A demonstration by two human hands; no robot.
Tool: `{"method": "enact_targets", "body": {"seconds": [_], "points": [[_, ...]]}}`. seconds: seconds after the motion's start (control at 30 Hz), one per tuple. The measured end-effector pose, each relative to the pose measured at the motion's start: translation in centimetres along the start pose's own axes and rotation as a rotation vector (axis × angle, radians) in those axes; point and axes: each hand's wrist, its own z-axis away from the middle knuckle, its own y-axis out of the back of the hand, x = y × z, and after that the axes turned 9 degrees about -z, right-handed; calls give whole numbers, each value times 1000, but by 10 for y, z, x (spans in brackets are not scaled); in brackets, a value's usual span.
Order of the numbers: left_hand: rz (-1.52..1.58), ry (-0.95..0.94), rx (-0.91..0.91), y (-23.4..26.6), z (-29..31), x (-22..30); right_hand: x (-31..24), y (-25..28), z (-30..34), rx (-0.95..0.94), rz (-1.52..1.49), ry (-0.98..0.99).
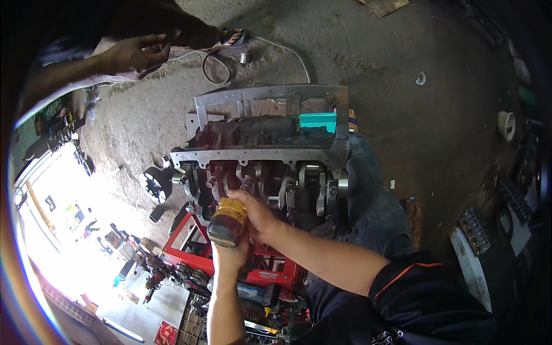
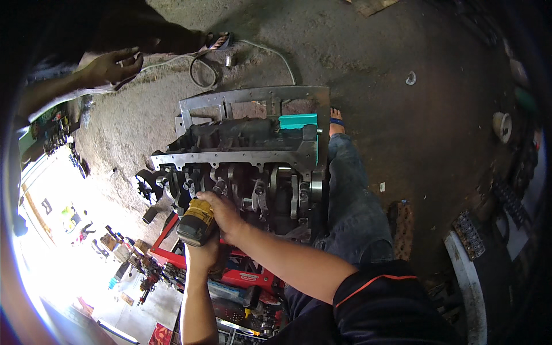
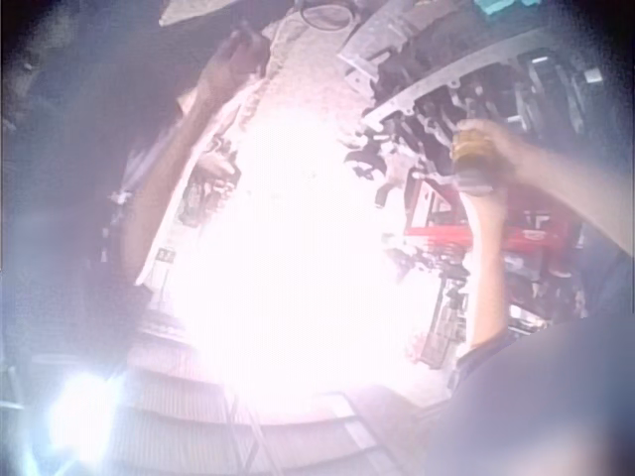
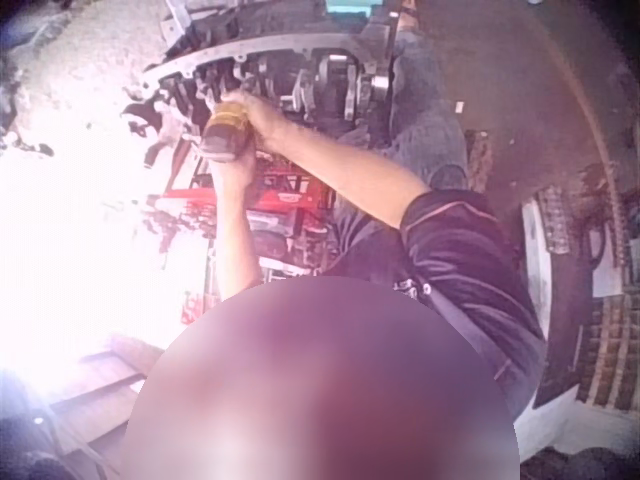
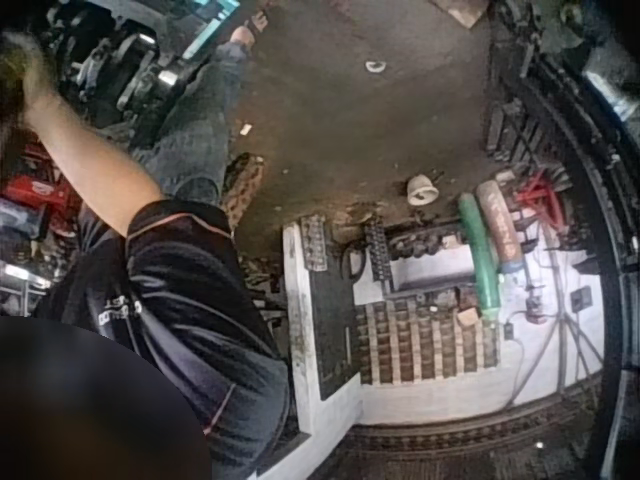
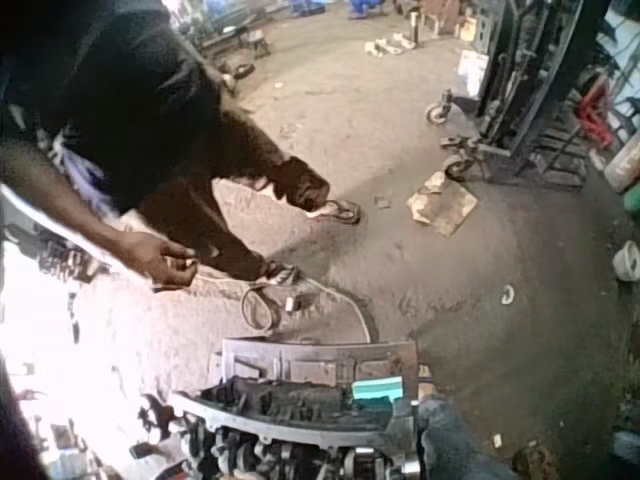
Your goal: The person places engine components into an engine block and uses a power drill to fasten them. They handle multiple parts, align them within the block, and tighten bolts with a cordless drill while another person assists nearby.
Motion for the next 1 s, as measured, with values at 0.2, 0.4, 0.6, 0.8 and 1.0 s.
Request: {"method": "enact_targets", "body": {"seconds": [0.2, 0.4, 0.6, 0.8, 1.0], "points": [[-77, -60, 81, -1, 13, -1, -1, 0, 6, 43, 42, 6], [171, 137, -14, 3, 75, -8, 52, -1, 43, 203, 232, 158], [319, 303, -41, -14, 87, -7, 63, 38, 40, 164, 172, 31], [87, 82, -17, -36, 76, -28, 61, 62, 19, 222, 157, 69], [-172, -33, -92, -11, 57, -47, 50, 68, 16, -11, 31, -36]]}}
